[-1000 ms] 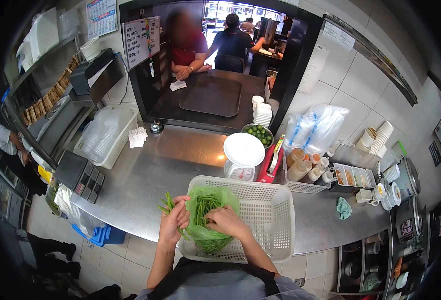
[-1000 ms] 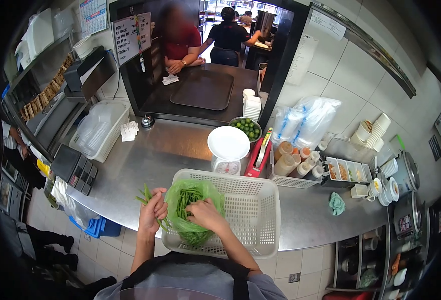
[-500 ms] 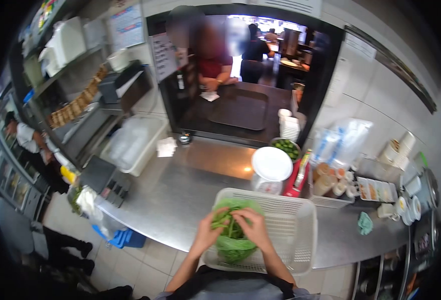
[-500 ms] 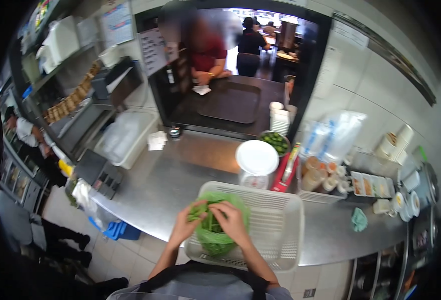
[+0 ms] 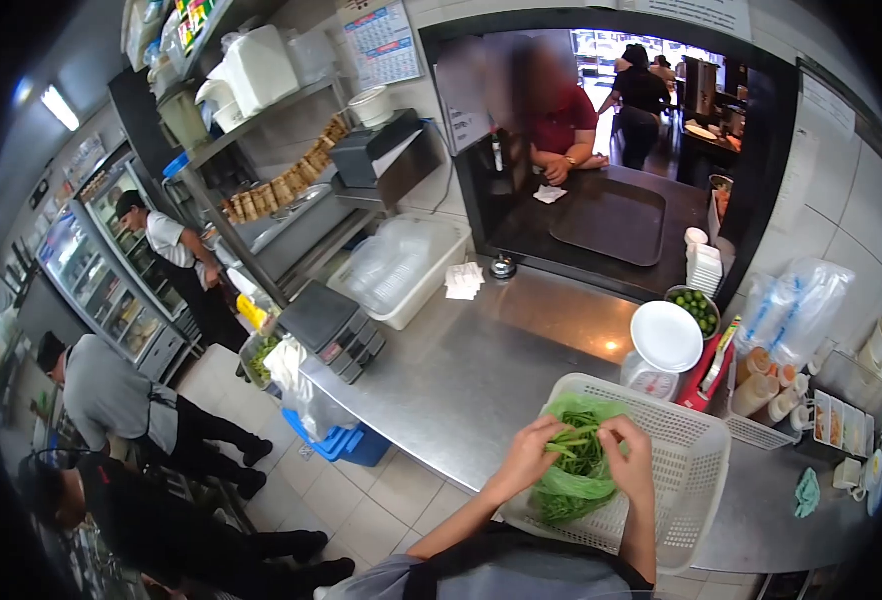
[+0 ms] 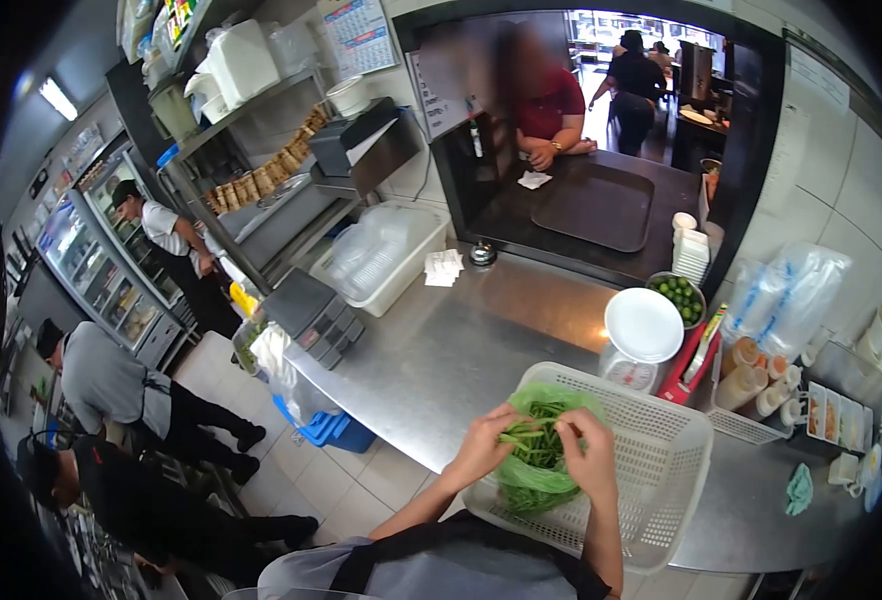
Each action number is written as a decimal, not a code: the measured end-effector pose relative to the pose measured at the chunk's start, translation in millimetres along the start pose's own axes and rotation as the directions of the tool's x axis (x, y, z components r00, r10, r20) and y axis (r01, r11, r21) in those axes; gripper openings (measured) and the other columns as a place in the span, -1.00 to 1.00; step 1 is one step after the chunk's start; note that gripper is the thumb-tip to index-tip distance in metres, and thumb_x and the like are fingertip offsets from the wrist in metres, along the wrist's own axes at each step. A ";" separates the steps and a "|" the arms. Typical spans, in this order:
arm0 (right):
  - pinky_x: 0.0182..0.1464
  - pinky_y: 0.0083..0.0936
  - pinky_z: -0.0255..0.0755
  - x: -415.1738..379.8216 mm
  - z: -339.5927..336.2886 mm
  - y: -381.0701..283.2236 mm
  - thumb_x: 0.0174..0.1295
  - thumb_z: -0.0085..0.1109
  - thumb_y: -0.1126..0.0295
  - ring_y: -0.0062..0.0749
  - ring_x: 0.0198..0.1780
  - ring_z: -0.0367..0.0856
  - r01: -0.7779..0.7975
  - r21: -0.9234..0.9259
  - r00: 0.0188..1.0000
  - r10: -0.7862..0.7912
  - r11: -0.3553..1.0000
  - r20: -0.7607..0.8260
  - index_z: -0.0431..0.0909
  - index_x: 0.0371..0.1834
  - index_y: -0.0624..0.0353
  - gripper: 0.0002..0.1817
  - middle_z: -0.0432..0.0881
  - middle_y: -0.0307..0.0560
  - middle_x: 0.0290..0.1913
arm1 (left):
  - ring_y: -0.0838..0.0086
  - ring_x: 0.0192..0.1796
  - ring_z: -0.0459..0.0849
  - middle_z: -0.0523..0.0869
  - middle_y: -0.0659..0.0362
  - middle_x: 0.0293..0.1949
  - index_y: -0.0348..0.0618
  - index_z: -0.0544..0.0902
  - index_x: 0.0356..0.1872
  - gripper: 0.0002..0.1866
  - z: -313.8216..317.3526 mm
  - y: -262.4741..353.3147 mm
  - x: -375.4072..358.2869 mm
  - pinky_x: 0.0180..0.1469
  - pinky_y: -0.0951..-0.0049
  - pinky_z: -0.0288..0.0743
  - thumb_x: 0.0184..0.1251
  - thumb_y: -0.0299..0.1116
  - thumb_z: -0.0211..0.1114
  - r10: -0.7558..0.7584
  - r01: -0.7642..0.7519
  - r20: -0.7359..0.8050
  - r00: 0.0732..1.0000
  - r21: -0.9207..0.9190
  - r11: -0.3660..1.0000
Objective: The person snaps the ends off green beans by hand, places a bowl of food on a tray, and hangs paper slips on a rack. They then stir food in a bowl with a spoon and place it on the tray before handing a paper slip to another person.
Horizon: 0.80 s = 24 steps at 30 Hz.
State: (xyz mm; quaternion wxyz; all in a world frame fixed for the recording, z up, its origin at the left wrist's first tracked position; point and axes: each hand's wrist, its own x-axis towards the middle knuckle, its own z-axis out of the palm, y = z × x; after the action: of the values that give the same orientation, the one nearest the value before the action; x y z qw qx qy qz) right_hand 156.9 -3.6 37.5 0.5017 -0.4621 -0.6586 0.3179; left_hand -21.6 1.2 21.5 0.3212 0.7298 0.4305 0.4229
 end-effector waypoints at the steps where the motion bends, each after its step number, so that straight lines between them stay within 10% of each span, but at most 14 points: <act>1: -0.38 -0.64 0.32 -1.0 1.8 1.8 0.24 0.06 0.50 -0.60 -0.46 0.44 -0.123 0.277 0.992 0.122 0.953 0.021 0.48 -0.47 0.26 -0.87 0.52 -0.23 -0.46 | 0.17 -0.19 0.60 0.58 0.03 -0.29 -0.27 0.59 -0.13 -0.63 -0.3 2.2 -0.7 -0.13 0.37 0.46 -0.06 -0.70 0.20 -0.021 0.026 0.078 0.997 -0.057 0.998; 3: -0.38 -0.67 0.32 -0.2 6.4 -2.5 0.27 0.06 0.49 -0.69 -0.45 0.40 -0.220 0.628 0.970 0.238 0.747 0.057 0.47 -0.43 0.28 -0.87 0.50 -0.32 -0.46 | 0.05 -0.14 0.59 0.60 -0.01 -0.25 -0.30 0.56 -0.10 -0.60 7.1 0.6 -3.6 -0.09 0.31 0.46 -0.09 -0.69 0.18 -0.024 0.055 0.195 0.980 -0.152 0.987; 6: -0.38 -0.69 0.30 1.1 14.1 10.2 0.24 0.11 0.49 -0.70 -0.45 0.38 -0.180 0.436 0.975 0.218 0.882 -0.040 0.49 -0.46 0.30 -0.86 0.49 -0.32 -0.50 | 0.01 -0.10 0.58 0.61 -0.04 -0.20 -0.32 0.55 -0.10 -0.60 11.7 0.6 -7.7 -0.07 0.27 0.46 -0.09 -0.69 0.17 -0.040 0.048 0.127 0.991 -0.054 0.997; 9: -0.30 -0.55 0.36 0.3 13.5 18.4 0.07 0.20 0.54 -0.41 -0.47 0.44 -0.010 -0.106 0.993 -0.002 0.994 -0.115 0.53 -0.51 0.28 -0.93 0.50 -0.20 -0.53 | 0.34 -0.14 0.69 0.68 0.00 -0.15 -0.40 0.53 -0.06 -0.62 4.2 -6.6 -6.1 -0.12 0.44 0.55 0.01 -0.74 0.12 -0.097 0.098 0.019 0.995 -0.050 0.994; 14: 0.07 -0.17 0.16 -16.4 18.0 38.1 -0.14 0.25 0.51 -0.21 -0.14 0.38 0.107 -0.733 0.994 -0.080 0.672 0.071 0.64 -0.56 0.16 -0.96 0.53 -0.16 -0.35 | 0.41 -0.10 0.69 0.70 0.04 -0.13 -0.43 0.52 -0.06 -0.66 -4.2 -11.2 -2.2 -0.05 0.49 0.55 0.08 -0.75 0.06 -0.131 0.120 -0.099 0.986 -0.115 0.986; 18: 0.26 -0.04 -0.01 -11.2 14.9 18.4 -0.01 0.13 0.54 -0.09 0.11 0.29 0.078 -0.626 0.990 0.016 0.776 0.142 0.70 -0.38 0.17 -0.83 0.50 -0.06 -0.03 | 0.38 -0.02 0.67 0.70 0.04 -0.13 -0.35 0.53 -0.05 -0.66 -4.6 -3.6 -0.4 -0.02 0.46 0.54 0.12 -0.74 0.04 -0.160 0.136 -0.155 0.975 -0.150 0.979; 21: 0.16 -0.24 0.22 -1.0 22.0 6.6 0.09 0.15 0.52 -0.16 0.06 0.43 0.111 -0.262 0.988 -0.134 0.959 -0.072 0.67 -0.22 0.21 -0.80 0.55 -0.02 -0.04 | 0.56 -0.22 0.67 0.71 0.17 -0.23 -0.30 0.56 -0.06 -0.73 -1.6 -7.3 0.1 -0.20 0.58 0.53 0.22 -0.66 0.08 -0.186 0.106 -0.194 0.963 -0.361 0.927; 24: -0.07 -0.47 0.41 -3.7 17.9 6.6 0.16 0.17 0.47 -0.26 -0.14 0.59 -0.123 0.179 0.984 0.096 0.976 0.151 0.62 -0.12 0.27 -0.77 0.63 0.01 -0.17 | 0.73 -0.46 0.50 0.68 0.30 -0.34 -0.25 0.59 -0.08 -0.80 -6.5 3.6 0.7 -0.43 0.70 0.36 0.31 -0.54 0.13 -0.336 0.234 -0.163 0.928 -0.447 0.863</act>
State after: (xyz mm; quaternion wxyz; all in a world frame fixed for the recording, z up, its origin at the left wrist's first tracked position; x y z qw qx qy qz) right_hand 142.0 -3.8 25.0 0.4766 -0.4248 -0.6331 0.4377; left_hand -26.0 1.0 27.6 0.4764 0.5159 0.4682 0.5363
